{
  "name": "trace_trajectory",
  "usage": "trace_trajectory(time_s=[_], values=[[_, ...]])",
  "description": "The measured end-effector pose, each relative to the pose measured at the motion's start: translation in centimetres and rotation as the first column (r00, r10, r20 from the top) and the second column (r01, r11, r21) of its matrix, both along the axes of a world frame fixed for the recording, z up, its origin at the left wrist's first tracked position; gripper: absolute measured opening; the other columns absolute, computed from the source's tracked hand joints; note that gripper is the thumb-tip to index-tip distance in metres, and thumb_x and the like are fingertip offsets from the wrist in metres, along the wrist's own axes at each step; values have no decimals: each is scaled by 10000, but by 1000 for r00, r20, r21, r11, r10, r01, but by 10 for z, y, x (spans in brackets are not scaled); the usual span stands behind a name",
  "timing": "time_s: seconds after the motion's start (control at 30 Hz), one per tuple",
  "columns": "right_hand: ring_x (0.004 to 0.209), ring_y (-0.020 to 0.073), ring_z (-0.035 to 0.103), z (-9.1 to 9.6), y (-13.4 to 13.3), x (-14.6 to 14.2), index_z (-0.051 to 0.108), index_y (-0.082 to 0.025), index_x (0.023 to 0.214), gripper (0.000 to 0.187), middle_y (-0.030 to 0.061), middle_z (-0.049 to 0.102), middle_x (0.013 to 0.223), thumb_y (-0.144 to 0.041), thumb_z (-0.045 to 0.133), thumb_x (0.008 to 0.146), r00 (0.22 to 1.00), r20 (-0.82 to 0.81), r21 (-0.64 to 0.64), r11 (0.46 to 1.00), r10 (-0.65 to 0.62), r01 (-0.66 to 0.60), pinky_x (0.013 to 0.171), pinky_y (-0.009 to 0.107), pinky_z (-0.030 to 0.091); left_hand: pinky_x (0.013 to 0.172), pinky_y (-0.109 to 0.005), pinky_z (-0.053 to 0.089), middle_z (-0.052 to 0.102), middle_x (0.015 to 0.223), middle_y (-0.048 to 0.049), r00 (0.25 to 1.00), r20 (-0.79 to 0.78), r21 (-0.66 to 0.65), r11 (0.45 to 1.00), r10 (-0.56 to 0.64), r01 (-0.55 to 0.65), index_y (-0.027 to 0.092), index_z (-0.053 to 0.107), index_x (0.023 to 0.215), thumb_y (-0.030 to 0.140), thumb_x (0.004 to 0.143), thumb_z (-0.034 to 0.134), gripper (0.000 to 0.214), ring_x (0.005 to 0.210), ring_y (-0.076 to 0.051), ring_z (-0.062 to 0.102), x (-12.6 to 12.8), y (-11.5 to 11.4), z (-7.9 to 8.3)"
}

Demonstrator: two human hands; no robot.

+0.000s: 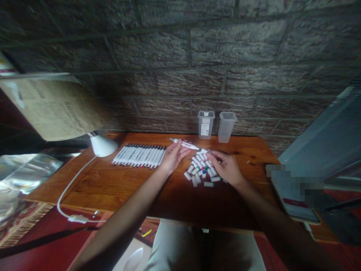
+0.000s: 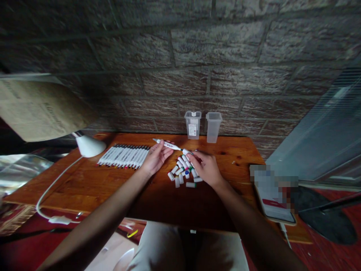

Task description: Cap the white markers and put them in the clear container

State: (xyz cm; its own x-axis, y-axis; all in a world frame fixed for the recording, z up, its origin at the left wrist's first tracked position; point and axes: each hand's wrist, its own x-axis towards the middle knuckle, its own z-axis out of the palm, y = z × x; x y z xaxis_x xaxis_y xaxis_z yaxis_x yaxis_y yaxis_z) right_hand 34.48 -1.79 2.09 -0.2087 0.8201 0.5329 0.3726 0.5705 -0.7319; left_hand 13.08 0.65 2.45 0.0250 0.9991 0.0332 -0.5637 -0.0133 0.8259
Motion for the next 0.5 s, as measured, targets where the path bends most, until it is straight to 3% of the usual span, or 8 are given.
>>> trace_trajectory(time_s=[0.2, 0.5], values=[[724, 172, 663, 0, 1, -1, 749, -194, 966, 277, 37, 749, 857, -404, 575, 917, 998, -6, -29, 997, 65, -65, 661, 258, 498, 797, -251, 584, 769, 946, -111, 994, -19, 6, 994, -106, 106, 100, 714, 948, 343, 820, 738, 275, 828, -156, 734, 3, -3, -1], [598, 136, 541, 4, -2, 0, 660, -183, 699, 391, -6, 590, 612, -440, 499, 945, 995, 19, -99, 991, 98, -95, 570, 246, 411, 887, -307, 562, 752, 1061, -134, 983, -55, 33, 984, -173, 175, 106, 727, 983, 324, 810, 751, 279, 932, -198, 727, 0, -7, 0]])
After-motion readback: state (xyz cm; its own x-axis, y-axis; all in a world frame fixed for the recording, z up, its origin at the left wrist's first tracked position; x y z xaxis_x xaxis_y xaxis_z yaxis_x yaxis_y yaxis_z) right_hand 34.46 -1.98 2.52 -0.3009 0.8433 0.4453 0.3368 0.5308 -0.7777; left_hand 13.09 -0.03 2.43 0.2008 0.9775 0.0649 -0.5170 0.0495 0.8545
